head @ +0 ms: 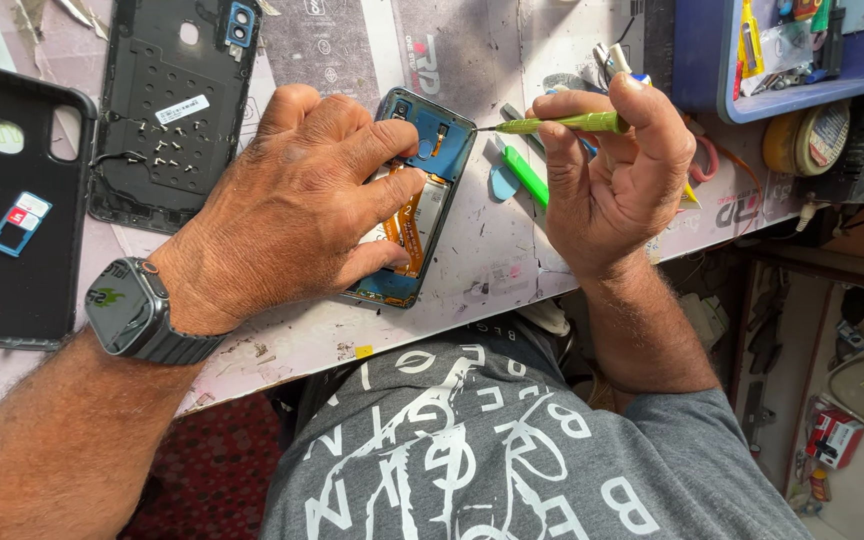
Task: The person disassembles a smartphone, removes the back cover, and uses a screwdriver to unscrew internal components. They then reassemble the phone by aligning the back cover and securing it with screws.
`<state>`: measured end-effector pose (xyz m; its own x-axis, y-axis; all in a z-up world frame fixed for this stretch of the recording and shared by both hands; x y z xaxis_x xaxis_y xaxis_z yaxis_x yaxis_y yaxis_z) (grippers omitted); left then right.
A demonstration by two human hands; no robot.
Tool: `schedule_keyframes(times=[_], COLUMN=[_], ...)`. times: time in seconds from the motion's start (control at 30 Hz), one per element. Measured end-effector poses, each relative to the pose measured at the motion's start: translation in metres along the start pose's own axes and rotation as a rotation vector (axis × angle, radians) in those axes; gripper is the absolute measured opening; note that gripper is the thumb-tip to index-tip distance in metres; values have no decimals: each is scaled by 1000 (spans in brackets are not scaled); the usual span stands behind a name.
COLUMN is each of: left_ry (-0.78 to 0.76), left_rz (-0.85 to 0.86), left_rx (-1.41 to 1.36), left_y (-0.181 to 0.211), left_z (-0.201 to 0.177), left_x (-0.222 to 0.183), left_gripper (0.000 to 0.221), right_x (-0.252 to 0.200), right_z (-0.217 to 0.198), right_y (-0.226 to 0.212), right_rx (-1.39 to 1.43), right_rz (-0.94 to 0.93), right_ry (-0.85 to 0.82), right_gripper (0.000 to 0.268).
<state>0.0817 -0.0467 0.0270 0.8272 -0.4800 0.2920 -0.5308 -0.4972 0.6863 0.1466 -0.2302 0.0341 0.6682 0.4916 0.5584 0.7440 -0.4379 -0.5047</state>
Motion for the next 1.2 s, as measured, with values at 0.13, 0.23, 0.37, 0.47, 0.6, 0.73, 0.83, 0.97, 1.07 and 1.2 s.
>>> schedule_keyframes(times=[0.13,0.23,0.37,0.47,0.6,0.73,0.83,0.97,1.07,1.2], left_ry=[0,-1,0,1,-5,-37,-45,-26,-24,-26], left_rz=[4,4,5,5,-5,-23,-21,-6,5,10], left_rx=[0,-10,-4,15,-4,-32,-34,-31,-42,-35], left_y=[0,0,0,1,1,1,2,3,3,3], left_z=[0,0,0,1,0,1,0,-3,-3,-3], left_x=[0,0,-1,-1,-1,-1,-2,-3,-5,-5], left_gripper=[55,55,55,54,60,70,73,76,72,72], right_x=[-2,-3,-3,2,14,24,26,24,22,18], right_z=[-1,-1,0,1,3,8,11,12,11,12], right_y=[1,3,3,-4,-16,-30,-33,-29,-30,-29], right_rx=[-16,-13,5,-35,-91,-156,-107,24,49,98], right_rz=[-2,13,26,7,-18,-124,-120,-34,-34,-6], right_ry=[2,-9,-19,-16,-56,-77,-116,-166,-145,-141], right_gripper=[49,50,51,51,49,46,44,42,41,41])
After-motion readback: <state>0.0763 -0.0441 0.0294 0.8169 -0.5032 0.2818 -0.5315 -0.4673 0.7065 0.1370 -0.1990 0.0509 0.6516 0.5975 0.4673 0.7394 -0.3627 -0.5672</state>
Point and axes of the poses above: each hand's wrist, its own x-axis towards the middle knuckle, its own z-axis out of the palm, y = z × x, the point moved 10 cm from there along x, towards the middle knuckle, and after that the axes turned 15 degrees about -x, right-handed, at the moved point
